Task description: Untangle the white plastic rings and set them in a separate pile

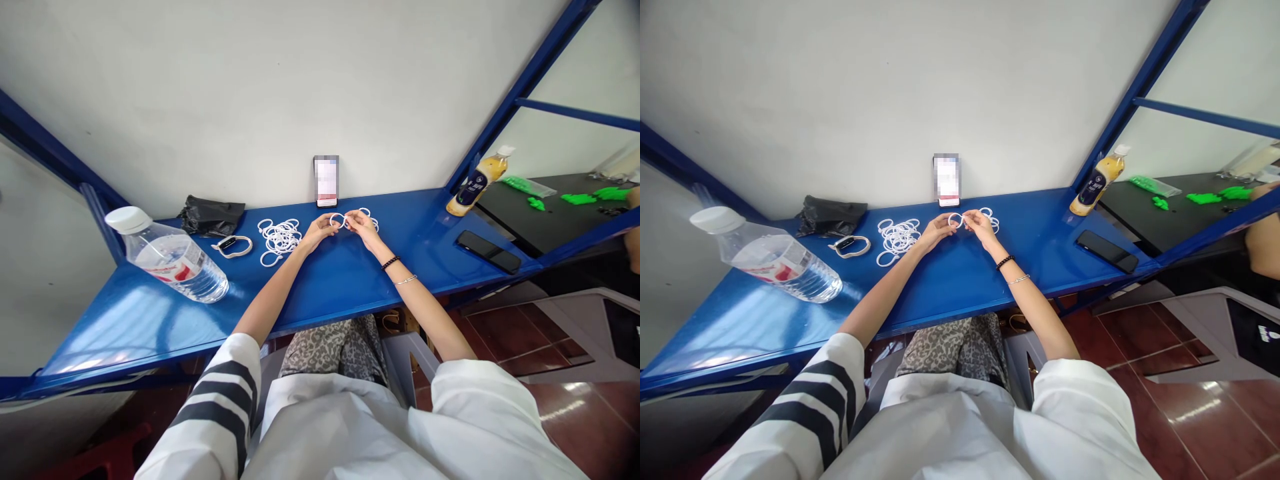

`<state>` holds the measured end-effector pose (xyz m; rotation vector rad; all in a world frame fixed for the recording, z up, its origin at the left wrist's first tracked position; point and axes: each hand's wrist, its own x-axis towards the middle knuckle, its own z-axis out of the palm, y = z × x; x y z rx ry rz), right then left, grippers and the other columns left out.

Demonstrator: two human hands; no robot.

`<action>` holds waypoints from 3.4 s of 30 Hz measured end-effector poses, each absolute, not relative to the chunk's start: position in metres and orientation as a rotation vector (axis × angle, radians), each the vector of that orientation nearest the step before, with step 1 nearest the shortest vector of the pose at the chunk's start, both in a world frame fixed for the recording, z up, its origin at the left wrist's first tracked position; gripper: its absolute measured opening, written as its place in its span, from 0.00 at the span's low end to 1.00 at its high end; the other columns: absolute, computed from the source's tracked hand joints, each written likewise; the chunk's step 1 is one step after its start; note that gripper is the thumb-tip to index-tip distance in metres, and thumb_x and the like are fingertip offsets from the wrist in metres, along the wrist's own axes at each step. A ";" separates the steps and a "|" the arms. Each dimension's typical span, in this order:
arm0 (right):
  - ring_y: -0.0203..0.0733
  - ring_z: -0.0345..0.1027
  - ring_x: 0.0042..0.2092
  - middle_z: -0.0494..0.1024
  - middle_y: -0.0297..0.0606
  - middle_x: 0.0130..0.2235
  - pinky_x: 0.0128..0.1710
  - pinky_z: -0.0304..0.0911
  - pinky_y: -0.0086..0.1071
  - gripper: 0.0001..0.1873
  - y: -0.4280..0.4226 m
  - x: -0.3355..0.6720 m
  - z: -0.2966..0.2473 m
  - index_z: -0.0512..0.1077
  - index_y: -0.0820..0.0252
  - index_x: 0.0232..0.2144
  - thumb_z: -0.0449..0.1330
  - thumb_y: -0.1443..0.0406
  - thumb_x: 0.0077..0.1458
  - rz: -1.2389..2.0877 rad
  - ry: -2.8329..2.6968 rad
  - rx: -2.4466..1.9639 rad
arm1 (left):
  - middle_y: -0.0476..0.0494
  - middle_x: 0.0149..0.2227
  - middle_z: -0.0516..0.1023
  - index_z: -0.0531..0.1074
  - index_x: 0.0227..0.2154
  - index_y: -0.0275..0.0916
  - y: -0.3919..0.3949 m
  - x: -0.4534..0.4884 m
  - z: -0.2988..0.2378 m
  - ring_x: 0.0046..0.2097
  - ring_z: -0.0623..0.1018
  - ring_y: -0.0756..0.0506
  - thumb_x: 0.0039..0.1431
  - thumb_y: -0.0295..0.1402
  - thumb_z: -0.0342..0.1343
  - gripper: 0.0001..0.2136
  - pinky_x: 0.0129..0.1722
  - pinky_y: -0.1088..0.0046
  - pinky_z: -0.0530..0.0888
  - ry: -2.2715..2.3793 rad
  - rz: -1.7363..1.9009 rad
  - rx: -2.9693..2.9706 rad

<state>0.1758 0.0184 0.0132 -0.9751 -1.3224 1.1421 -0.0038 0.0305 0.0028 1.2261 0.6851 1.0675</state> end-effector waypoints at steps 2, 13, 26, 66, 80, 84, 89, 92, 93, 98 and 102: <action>0.33 0.66 0.32 0.74 0.31 0.32 0.34 0.64 0.28 0.18 0.020 0.176 0.011 0.72 0.55 0.34 0.67 0.53 0.44 1.127 -1.329 -0.983 | 0.46 0.37 0.78 0.70 0.51 0.38 0.031 -0.004 0.002 0.35 0.76 0.50 0.40 0.33 0.70 0.31 0.37 0.74 0.70 0.692 1.085 1.237; 0.36 0.71 0.35 0.77 0.35 0.34 0.39 0.68 0.33 0.18 0.025 0.178 0.004 0.74 0.58 0.33 0.71 0.57 0.40 1.176 -1.328 -0.984 | 0.46 0.36 0.79 0.71 0.52 0.37 0.031 -0.005 0.002 0.33 0.76 0.50 0.41 0.34 0.70 0.32 0.40 0.70 0.72 0.645 1.139 1.212; 0.40 0.72 0.40 0.78 0.35 0.35 0.46 0.69 0.35 0.15 0.026 0.177 0.003 0.75 0.56 0.32 0.69 0.57 0.41 1.156 -1.262 -0.995 | 0.41 0.34 0.79 0.77 0.29 0.33 0.027 -0.001 0.007 0.35 0.78 0.48 0.49 0.48 0.64 0.19 0.44 0.69 0.73 0.757 1.118 1.212; 0.35 0.70 0.38 0.77 0.31 0.34 0.37 0.66 0.28 0.19 0.027 0.181 0.004 0.72 0.54 0.34 0.71 0.59 0.38 1.289 -1.020 -0.920 | 0.39 0.44 0.80 0.78 0.27 0.35 0.029 -0.003 0.002 0.42 0.78 0.43 0.41 0.43 0.70 0.16 0.48 0.64 0.71 0.682 1.081 1.352; 0.44 0.72 0.44 0.80 0.40 0.43 0.41 0.66 0.35 0.21 0.020 0.172 0.007 0.79 0.57 0.34 0.68 0.49 0.42 1.132 -1.374 -1.045 | 0.38 0.38 0.81 0.75 0.32 0.34 0.031 -0.005 0.003 0.41 0.81 0.41 0.46 0.52 0.66 0.23 0.50 0.62 0.71 0.625 1.045 1.215; 0.45 0.71 0.43 0.80 0.39 0.40 0.43 0.66 0.37 0.20 0.021 0.172 0.007 0.78 0.57 0.33 0.65 0.48 0.46 1.016 -1.428 -1.026 | 0.38 0.36 0.81 0.77 0.34 0.33 0.031 -0.004 0.003 0.41 0.81 0.40 0.48 0.51 0.65 0.23 0.49 0.62 0.71 0.648 1.015 1.262; 0.44 0.70 0.41 0.79 0.37 0.35 0.45 0.65 0.37 0.17 0.022 0.173 0.007 0.79 0.56 0.31 0.64 0.51 0.49 0.877 -1.472 -1.017 | 0.37 0.41 0.80 0.78 0.35 0.34 0.029 -0.004 0.003 0.41 0.80 0.42 0.48 0.50 0.65 0.21 0.49 0.64 0.71 0.646 1.013 1.318; 0.42 0.71 0.41 0.79 0.35 0.36 0.44 0.67 0.36 0.16 0.022 0.174 0.008 0.79 0.55 0.35 0.66 0.53 0.46 0.990 -1.368 -1.018 | 0.39 0.38 0.80 0.78 0.34 0.35 0.029 -0.004 0.002 0.42 0.79 0.43 0.46 0.48 0.67 0.20 0.48 0.65 0.71 0.666 1.020 1.348; 0.42 0.72 0.41 0.80 0.35 0.37 0.44 0.67 0.35 0.17 0.022 0.174 0.008 0.79 0.55 0.36 0.67 0.54 0.44 1.052 -1.316 -1.004 | 0.39 0.37 0.80 0.78 0.33 0.35 0.030 -0.004 0.002 0.42 0.79 0.43 0.45 0.47 0.68 0.19 0.47 0.65 0.71 0.675 1.027 1.351; 0.41 0.74 0.42 0.81 0.38 0.37 0.48 0.68 0.35 0.14 0.022 0.175 0.012 0.78 0.56 0.31 0.68 0.55 0.43 1.228 -1.092 -0.922 | 0.41 0.43 0.79 0.79 0.29 0.36 0.031 -0.003 0.000 0.41 0.76 0.45 0.41 0.43 0.70 0.16 0.44 0.67 0.71 0.701 1.083 1.331; 0.41 0.74 0.43 0.81 0.38 0.38 0.50 0.68 0.35 0.17 0.021 0.175 0.012 0.78 0.57 0.31 0.71 0.53 0.41 1.244 -1.080 -0.889 | 0.42 0.44 0.78 0.78 0.27 0.37 0.032 -0.001 -0.001 0.41 0.75 0.45 0.38 0.41 0.71 0.15 0.44 0.66 0.71 0.696 1.138 1.329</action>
